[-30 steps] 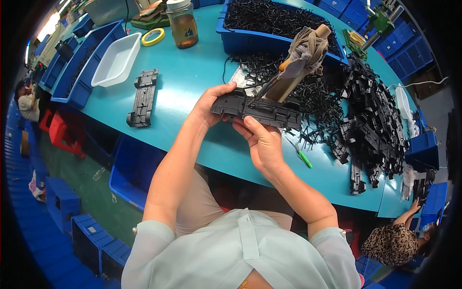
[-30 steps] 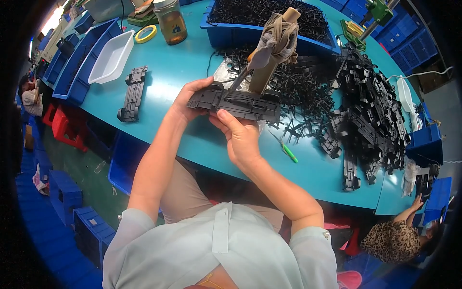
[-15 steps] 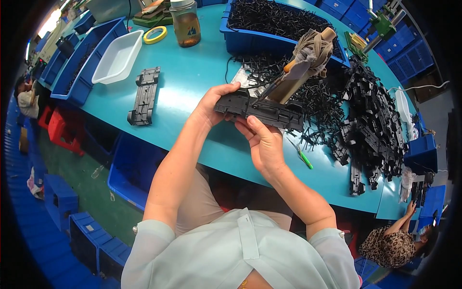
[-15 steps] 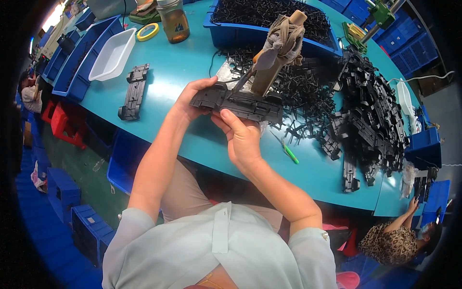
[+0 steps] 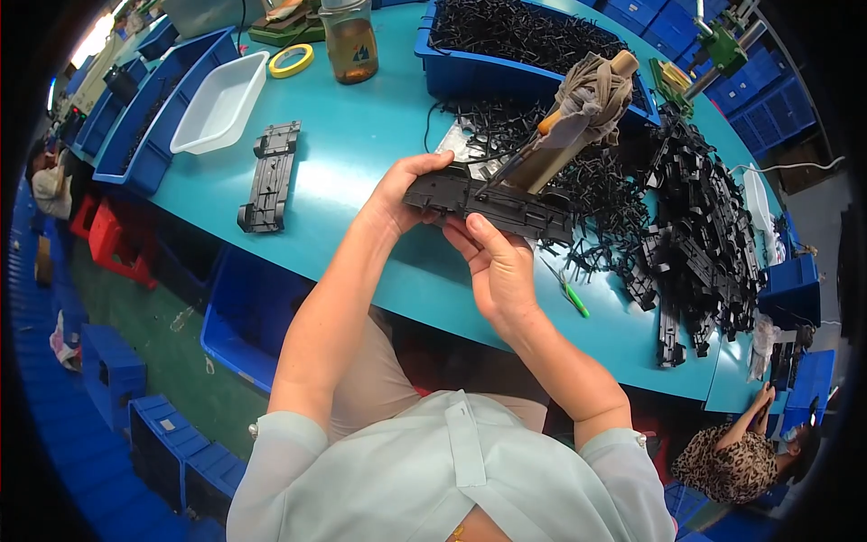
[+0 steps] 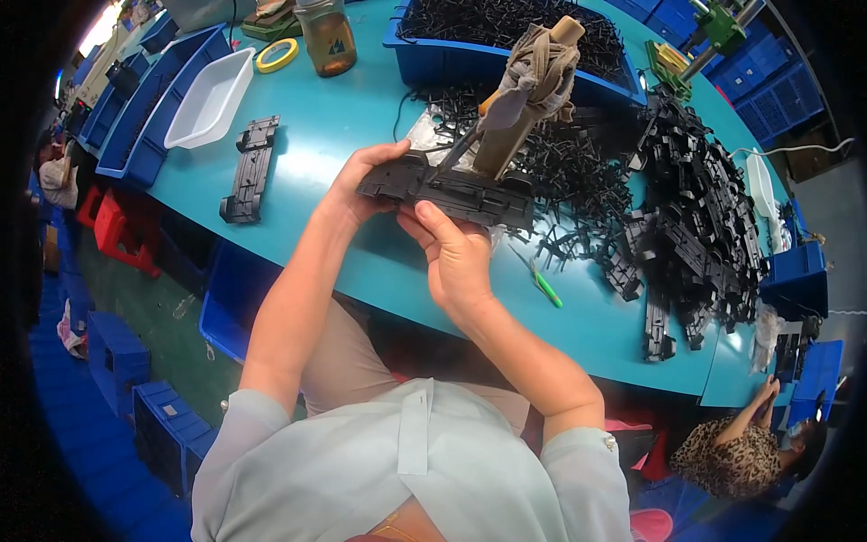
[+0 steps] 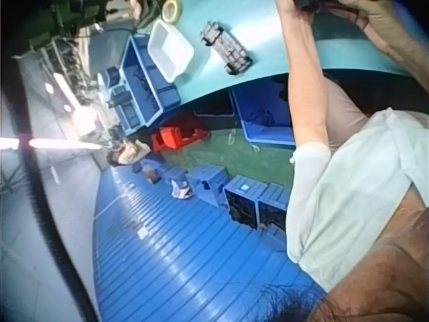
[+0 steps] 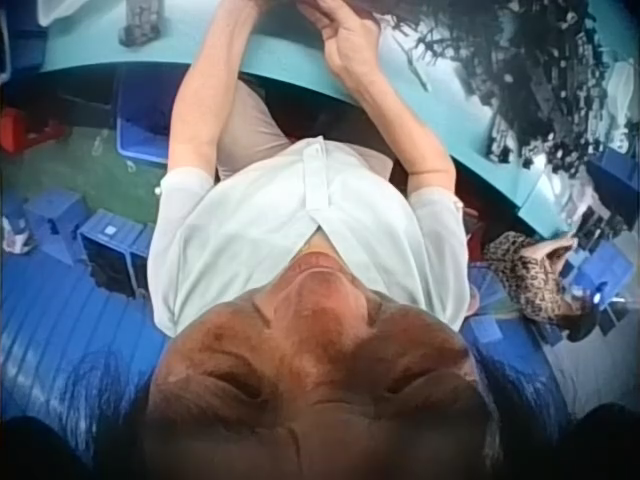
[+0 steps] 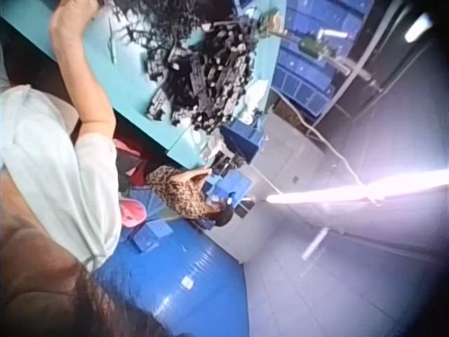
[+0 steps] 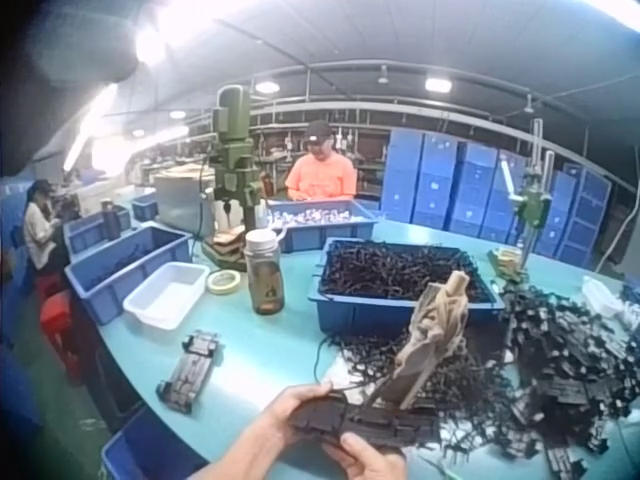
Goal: Assembling plastic components and chassis for toy cars at a factory workstation.
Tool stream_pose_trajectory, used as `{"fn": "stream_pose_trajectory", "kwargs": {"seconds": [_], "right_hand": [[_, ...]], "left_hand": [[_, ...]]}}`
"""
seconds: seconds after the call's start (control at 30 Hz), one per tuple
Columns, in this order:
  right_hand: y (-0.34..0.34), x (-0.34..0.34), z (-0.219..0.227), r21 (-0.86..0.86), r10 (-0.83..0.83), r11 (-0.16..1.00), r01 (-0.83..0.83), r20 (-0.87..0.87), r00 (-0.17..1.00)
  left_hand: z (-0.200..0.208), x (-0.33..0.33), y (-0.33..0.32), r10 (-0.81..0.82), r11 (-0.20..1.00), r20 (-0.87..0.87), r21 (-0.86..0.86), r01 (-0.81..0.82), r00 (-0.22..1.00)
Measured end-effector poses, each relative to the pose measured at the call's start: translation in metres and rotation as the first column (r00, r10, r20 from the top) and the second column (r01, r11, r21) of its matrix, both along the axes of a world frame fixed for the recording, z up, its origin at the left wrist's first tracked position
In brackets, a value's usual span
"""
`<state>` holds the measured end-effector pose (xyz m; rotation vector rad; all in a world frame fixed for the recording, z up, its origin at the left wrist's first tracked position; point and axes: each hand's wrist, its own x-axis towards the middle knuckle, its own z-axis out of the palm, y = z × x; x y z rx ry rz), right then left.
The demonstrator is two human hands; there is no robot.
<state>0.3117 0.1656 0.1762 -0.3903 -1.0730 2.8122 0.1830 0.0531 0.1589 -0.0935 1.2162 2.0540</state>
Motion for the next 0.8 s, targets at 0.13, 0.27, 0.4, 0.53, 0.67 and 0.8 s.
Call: {"fn": "stream_pose_trajectory", "kwargs": {"seconds": [0.13, 0.27, 0.4, 0.53, 0.67, 0.8], "right_hand": [[-0.0010, -0.0002, -0.0002, -0.002, -0.004, 1.000, 0.004, 0.006, 1.000], [-0.0009, 0.0003, -0.0002, -0.005, -0.006, 1.000, 0.006, 0.013, 1.000], [-0.0007, 0.0004, -0.0001, -0.009, -0.008, 1.000, 0.008, 0.018, 1.000], [-0.0009, -0.0001, -0.0007, -0.010, -0.004, 1.000, 0.004, 0.011, 1.000], [-0.0002, -0.0004, -0.0023, -0.009, -0.012, 1.000, 0.012, 0.009, 1.000], [-0.0001, 0.0020, -0.0070, -0.049, -0.033, 0.998, 0.034, 0.025, 0.999]], "left_hand": [[-0.0036, -0.0019, -0.0006, 0.014, 1.000, -0.003, 0.010, -0.013, 1.000], [-0.0040, -0.0022, -0.0010, 0.003, 1.000, -0.014, 0.010, -0.003, 1.000], [-0.0010, -0.0007, -0.0001, 0.017, 1.000, 0.009, 0.002, -0.017, 1.000], [-0.0019, -0.0016, 0.0000, 0.030, 1.000, 0.013, -0.003, -0.030, 0.999], [-0.0035, -0.0027, 0.0005, 0.023, 1.000, 0.006, 0.007, -0.023, 1.000], [0.0008, 0.0012, 0.0007, -0.020, 1.000, 0.012, -0.010, 0.020, 1.000]]}}
